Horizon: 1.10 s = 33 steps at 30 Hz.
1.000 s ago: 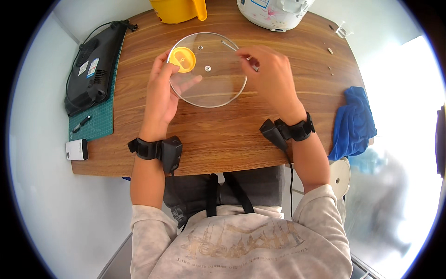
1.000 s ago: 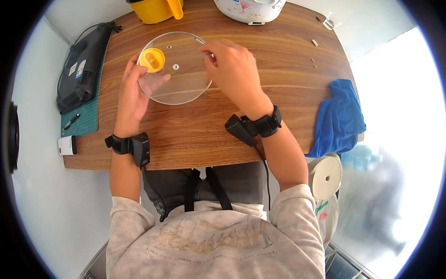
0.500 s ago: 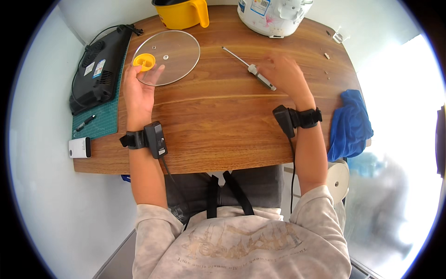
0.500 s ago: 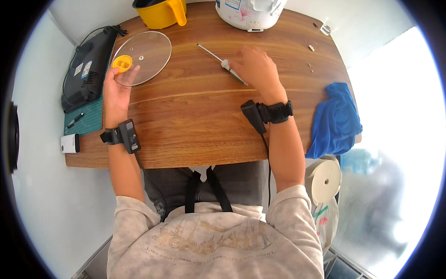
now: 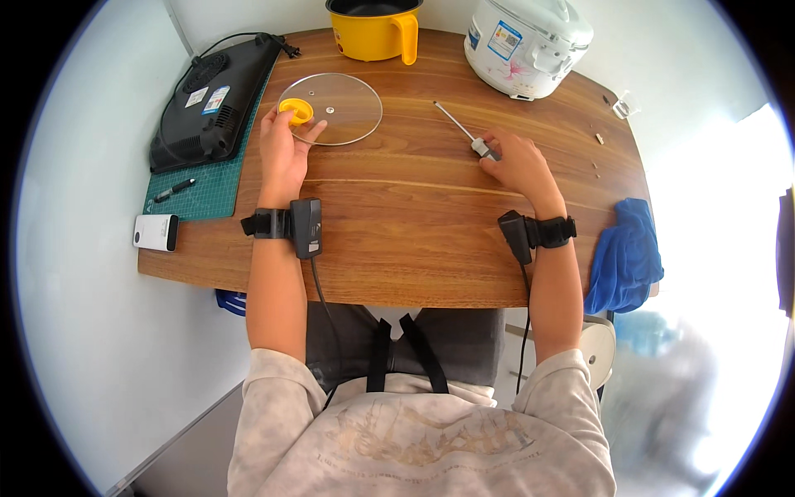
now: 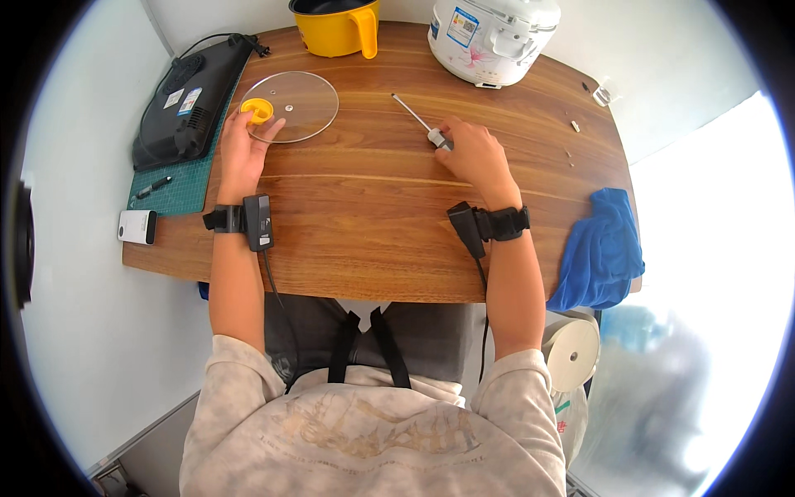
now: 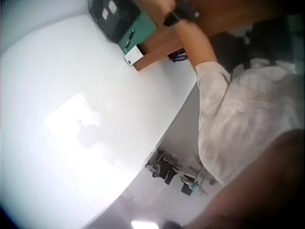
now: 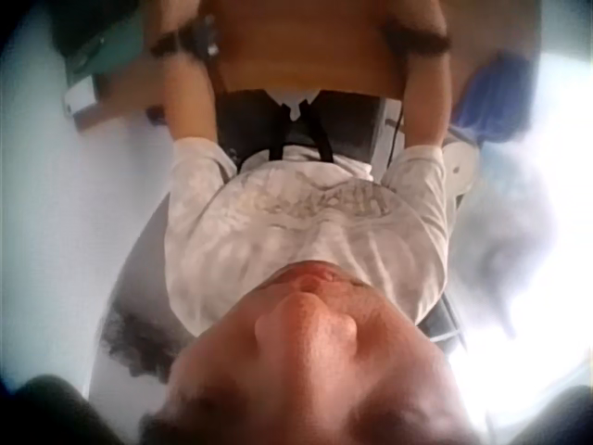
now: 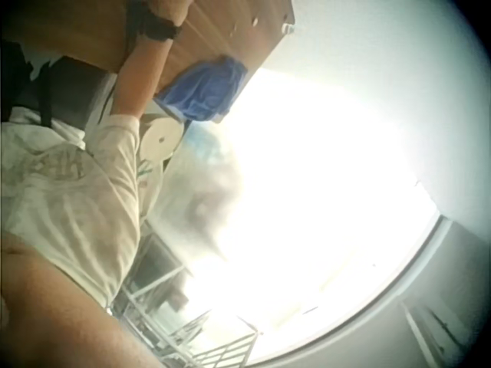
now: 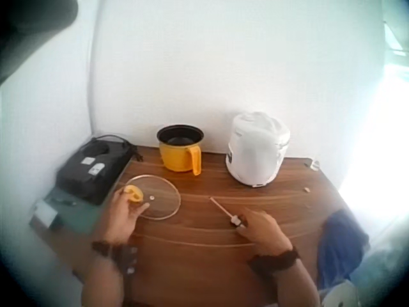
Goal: The person cleans a wooden table with a blue cloth, then assembles a glass lid with a yellow knob using a screwdriver. They also use the screwdriver on the bottom of a yellow appliance.
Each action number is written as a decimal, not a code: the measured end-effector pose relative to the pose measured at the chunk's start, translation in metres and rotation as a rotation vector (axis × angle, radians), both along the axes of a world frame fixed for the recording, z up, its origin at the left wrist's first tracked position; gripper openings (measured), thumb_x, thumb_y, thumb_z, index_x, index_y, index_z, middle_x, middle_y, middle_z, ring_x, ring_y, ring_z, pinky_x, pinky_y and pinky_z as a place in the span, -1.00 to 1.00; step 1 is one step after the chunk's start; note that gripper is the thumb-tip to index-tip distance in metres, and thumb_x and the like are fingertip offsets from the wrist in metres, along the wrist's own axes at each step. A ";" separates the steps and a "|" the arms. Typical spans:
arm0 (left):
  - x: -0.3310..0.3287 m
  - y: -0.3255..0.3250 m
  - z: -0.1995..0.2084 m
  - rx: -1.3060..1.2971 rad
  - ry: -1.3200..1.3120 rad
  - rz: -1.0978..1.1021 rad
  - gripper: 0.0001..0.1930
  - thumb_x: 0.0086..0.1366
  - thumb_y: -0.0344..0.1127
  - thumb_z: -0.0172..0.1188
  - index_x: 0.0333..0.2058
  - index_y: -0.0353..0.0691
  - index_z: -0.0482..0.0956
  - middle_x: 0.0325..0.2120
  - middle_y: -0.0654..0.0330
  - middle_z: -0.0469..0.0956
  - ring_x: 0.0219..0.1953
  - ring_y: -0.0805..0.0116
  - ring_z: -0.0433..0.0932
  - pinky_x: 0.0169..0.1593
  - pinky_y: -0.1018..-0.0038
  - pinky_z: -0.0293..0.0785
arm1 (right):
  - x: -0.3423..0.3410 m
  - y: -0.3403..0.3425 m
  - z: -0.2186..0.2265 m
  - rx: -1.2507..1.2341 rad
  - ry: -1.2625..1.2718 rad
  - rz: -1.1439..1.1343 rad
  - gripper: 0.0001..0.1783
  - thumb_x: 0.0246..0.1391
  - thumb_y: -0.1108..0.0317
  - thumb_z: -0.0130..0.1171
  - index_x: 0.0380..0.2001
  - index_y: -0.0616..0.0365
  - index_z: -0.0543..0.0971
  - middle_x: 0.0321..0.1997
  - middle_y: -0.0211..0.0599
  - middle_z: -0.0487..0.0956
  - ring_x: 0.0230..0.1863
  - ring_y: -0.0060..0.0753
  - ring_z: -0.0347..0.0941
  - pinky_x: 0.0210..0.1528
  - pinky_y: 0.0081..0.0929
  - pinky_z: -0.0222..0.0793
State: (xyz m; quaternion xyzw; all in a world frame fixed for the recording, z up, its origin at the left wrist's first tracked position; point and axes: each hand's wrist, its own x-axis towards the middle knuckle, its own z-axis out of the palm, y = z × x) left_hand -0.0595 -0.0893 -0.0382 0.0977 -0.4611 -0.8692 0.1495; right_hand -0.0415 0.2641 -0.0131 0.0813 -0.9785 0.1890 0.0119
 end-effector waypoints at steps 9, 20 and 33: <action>-0.004 -0.008 -0.007 -0.009 -0.005 0.003 -0.63 0.41 -0.41 0.01 0.13 -0.29 0.19 0.00 -0.03 0.37 -0.05 0.11 0.54 0.04 0.07 0.68 | 0.005 -0.003 0.001 -0.028 0.039 0.000 -0.57 0.00 0.21 0.32 -0.03 0.06 0.58 -0.16 -0.14 0.67 -0.03 0.00 0.57 -0.03 -0.09 0.50; 0.008 0.016 0.015 -0.077 0.037 -0.109 -0.61 0.38 -0.36 0.06 0.13 -0.34 0.30 0.00 0.02 0.46 0.01 0.20 0.55 0.03 0.15 0.67 | -0.010 -0.043 0.037 -0.207 0.312 0.203 -0.72 0.07 0.26 0.24 -0.18 0.16 0.61 -0.24 -0.13 0.68 -0.16 -0.03 0.61 -0.12 -0.18 0.51; 0.014 0.025 0.027 -0.076 0.127 0.023 -0.64 0.41 -0.34 0.05 0.12 -0.32 0.31 -0.01 0.07 0.46 0.04 0.23 0.52 -0.06 0.18 0.70 | -0.036 -0.118 0.029 -0.321 0.253 0.371 -0.68 0.10 0.27 0.24 -0.08 0.12 0.60 -0.25 -0.14 0.68 -0.24 -0.16 0.63 -0.17 -0.29 0.53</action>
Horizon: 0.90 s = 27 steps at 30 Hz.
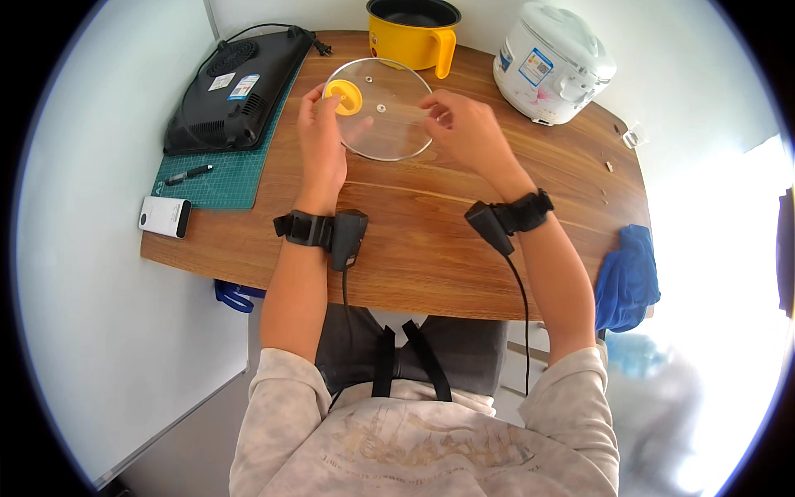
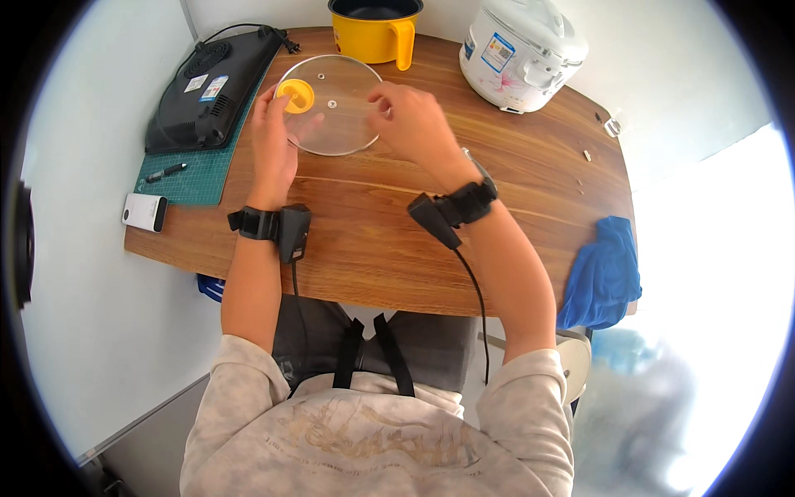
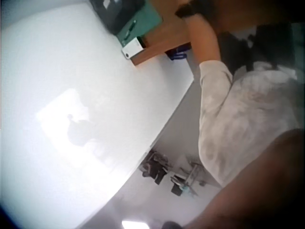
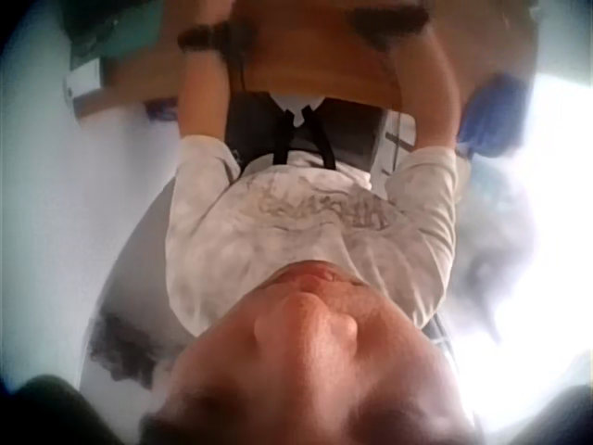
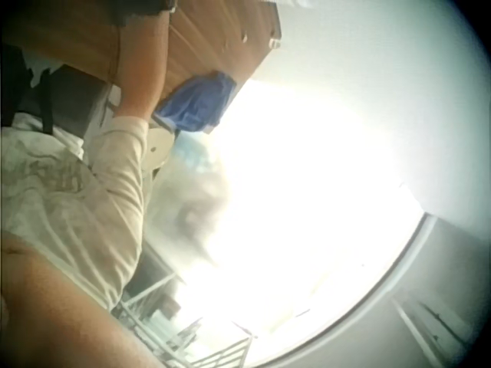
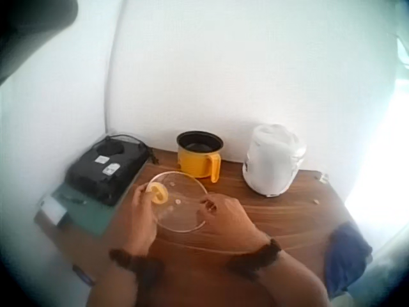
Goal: The person cleans a wooden table with a blue cloth, then assembles a glass lid with a yellow knob using a screwdriver. They also use the screwdriver on the bottom of a yellow appliance.
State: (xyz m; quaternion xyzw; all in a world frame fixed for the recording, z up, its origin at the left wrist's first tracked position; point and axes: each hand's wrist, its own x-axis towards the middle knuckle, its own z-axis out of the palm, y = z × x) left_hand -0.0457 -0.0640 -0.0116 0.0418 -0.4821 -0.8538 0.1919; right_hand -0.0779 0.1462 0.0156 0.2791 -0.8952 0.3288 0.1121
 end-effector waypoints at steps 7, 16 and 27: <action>-0.006 -0.024 -0.002 0.111 0.050 0.104 -0.64 0.40 -0.36 0.05 0.11 -0.33 0.27 -0.01 0.04 0.44 0.00 0.17 0.55 0.00 0.10 0.69 | 0.021 0.071 -0.004 0.586 -0.015 -0.390 -0.65 0.08 0.19 0.20 -0.09 0.11 0.59 -0.08 -0.02 0.64 0.04 0.02 0.54 0.00 -0.07 0.48; 0.000 -0.041 -0.012 0.194 -0.086 0.047 -0.61 0.39 -0.37 0.04 0.13 -0.33 0.26 -0.04 0.01 0.44 -0.05 0.13 0.59 0.01 0.13 0.70 | 0.011 0.088 -0.019 0.559 -0.258 -0.283 -0.65 -0.01 0.20 0.25 -0.18 0.18 0.65 -0.21 0.04 0.66 -0.10 0.09 0.58 -0.08 -0.14 0.51; 0.070 -0.160 0.008 0.067 -0.059 0.117 -0.63 0.41 -0.33 0.07 0.11 -0.36 0.35 -0.01 -0.04 0.51 0.01 0.03 0.58 0.10 0.10 0.61 | 0.015 -0.066 0.008 0.049 -0.395 0.092 -0.56 0.02 0.12 0.31 -0.15 0.26 0.66 -0.31 -0.11 0.70 -0.38 -0.23 0.65 -0.25 -0.37 0.55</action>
